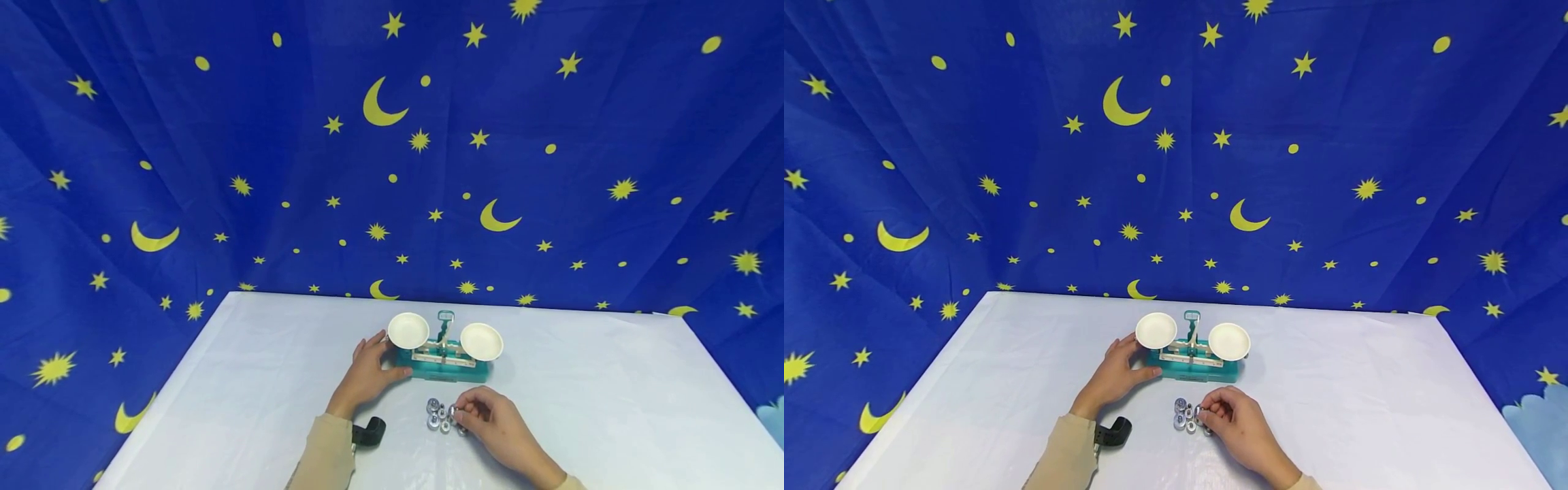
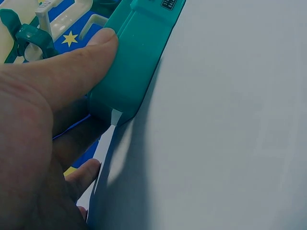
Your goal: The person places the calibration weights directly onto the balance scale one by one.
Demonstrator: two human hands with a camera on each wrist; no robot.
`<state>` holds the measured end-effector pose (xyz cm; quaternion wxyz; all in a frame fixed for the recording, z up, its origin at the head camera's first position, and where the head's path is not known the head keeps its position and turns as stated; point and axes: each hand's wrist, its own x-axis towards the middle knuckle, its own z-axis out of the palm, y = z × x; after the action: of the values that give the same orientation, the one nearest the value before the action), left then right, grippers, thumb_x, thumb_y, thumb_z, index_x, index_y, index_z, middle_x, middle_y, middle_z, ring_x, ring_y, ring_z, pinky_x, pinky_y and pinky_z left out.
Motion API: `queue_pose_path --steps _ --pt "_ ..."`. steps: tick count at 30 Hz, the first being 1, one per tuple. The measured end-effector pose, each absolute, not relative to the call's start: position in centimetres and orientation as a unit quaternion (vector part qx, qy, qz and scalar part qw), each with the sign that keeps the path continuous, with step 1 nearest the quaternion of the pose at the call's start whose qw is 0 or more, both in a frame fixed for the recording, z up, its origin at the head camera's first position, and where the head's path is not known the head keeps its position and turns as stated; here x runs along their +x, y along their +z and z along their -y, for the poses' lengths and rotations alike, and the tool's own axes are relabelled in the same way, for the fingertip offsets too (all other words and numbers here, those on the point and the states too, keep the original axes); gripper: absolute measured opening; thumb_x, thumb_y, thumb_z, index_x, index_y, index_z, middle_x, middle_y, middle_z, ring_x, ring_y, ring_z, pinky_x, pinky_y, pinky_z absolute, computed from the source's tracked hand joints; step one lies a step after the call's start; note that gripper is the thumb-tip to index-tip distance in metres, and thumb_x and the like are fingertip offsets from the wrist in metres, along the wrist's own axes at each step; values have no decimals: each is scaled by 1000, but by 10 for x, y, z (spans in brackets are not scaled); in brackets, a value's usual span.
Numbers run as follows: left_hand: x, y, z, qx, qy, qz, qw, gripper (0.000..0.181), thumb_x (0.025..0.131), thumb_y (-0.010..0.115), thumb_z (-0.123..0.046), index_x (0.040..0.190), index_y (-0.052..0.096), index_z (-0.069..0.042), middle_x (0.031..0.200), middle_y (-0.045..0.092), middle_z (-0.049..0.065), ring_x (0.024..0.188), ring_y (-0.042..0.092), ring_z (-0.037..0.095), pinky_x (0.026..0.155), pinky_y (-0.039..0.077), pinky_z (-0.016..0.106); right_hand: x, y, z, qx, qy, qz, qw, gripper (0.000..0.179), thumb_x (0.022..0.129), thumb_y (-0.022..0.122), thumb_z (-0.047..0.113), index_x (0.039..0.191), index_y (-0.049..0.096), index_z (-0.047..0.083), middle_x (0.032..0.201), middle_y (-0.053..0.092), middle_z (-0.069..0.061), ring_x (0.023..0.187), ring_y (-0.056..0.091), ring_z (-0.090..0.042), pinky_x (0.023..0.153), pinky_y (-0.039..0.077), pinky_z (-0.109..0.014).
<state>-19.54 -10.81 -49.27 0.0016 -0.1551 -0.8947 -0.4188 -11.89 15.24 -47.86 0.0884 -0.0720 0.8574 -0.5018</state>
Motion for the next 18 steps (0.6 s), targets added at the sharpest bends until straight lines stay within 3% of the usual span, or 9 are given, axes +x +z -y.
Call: queue_pose_path --steps 18 --pt "-196 -494 108 -158 -418 894 1 68 86 80 -33 138 57 3 146 52 22 146 33 38 121 9 61 -118 -476 -152 -68 -520 -849 64 13 87 77 15 96 69 11 84 60 1 74 55 -11 65 50 -22"
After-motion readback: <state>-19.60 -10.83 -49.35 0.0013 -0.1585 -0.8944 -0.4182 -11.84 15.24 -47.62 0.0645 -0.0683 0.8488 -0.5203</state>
